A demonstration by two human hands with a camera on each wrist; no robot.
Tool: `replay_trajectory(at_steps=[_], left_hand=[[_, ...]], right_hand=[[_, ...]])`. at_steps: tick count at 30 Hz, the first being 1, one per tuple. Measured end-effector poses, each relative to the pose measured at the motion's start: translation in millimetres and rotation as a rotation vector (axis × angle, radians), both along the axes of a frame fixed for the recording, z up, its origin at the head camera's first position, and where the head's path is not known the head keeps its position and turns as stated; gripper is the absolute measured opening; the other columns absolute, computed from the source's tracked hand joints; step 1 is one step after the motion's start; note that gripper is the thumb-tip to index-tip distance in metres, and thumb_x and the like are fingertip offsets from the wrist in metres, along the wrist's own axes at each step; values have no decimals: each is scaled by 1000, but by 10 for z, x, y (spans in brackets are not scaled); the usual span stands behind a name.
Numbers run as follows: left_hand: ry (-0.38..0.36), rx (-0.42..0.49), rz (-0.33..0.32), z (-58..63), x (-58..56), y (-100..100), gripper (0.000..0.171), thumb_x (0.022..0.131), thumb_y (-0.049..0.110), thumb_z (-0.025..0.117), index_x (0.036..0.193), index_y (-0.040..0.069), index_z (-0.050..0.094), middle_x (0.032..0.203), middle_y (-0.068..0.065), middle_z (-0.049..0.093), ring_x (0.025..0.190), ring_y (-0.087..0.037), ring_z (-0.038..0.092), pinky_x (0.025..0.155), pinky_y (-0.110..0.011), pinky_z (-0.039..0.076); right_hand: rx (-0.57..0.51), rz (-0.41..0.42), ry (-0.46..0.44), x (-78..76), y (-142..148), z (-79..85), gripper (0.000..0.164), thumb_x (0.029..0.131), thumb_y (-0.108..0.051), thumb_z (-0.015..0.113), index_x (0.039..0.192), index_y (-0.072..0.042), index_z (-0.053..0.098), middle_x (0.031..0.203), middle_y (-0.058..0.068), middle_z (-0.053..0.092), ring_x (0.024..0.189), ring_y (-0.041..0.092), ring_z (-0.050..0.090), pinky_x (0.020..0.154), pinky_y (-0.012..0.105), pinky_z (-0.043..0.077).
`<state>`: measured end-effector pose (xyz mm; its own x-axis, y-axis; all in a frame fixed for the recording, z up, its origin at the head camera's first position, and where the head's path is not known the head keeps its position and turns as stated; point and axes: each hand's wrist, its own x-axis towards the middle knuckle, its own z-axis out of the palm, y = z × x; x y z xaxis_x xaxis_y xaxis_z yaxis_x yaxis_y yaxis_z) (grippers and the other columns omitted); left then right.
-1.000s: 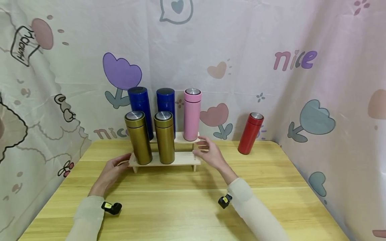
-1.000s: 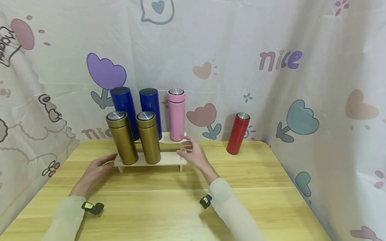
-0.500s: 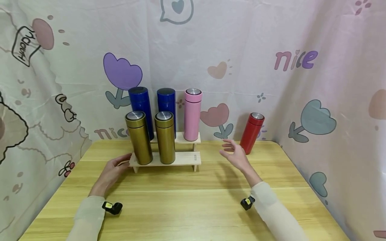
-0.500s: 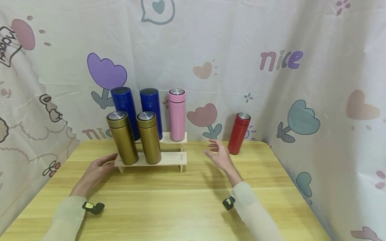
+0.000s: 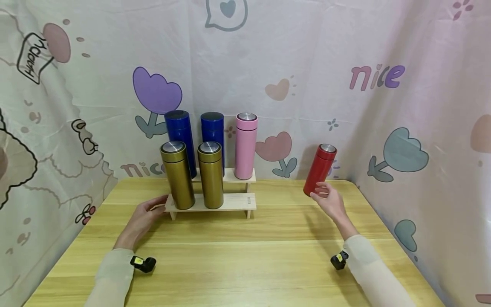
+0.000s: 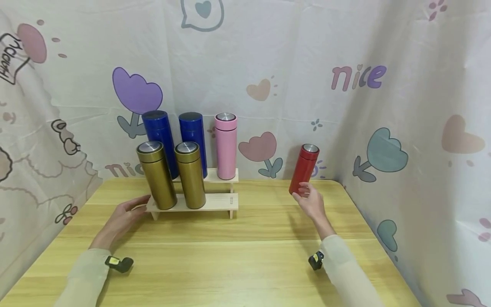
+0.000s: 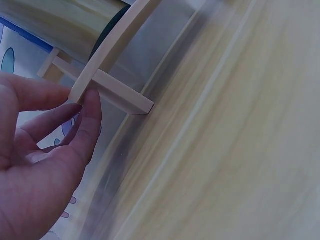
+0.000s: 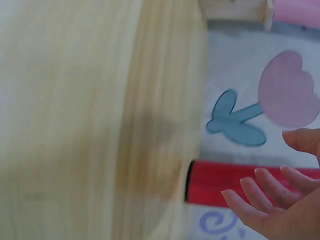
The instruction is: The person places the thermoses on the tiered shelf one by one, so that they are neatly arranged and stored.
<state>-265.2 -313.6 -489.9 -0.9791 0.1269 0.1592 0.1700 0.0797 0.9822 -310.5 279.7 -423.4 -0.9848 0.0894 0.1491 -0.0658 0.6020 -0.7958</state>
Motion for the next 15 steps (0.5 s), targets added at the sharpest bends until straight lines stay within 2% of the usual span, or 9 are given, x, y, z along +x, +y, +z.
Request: replay_trajectory(at_steps=[6, 15], left_hand=[[-4, 4, -1, 7, 1, -13, 59, 106, 5, 53, 152, -20, 26, 120, 26, 61, 107, 10, 61, 89, -11, 57], [2, -5, 7, 21, 0, 0, 59, 106, 6, 54, 152, -21, 28, 120, 24, 61, 106, 9, 61, 88, -11, 56]], right_hand=[[33, -81, -17, -66, 163, -63, 61, 98, -23, 70, 147, 4, 47, 144, 32, 56, 129, 49, 59, 107, 57, 54], [-38, -83, -110, -279, 256, -155, 76, 96, -26, 73, 154, 5, 35, 153, 33, 44, 139, 50, 48, 114, 59, 48]])
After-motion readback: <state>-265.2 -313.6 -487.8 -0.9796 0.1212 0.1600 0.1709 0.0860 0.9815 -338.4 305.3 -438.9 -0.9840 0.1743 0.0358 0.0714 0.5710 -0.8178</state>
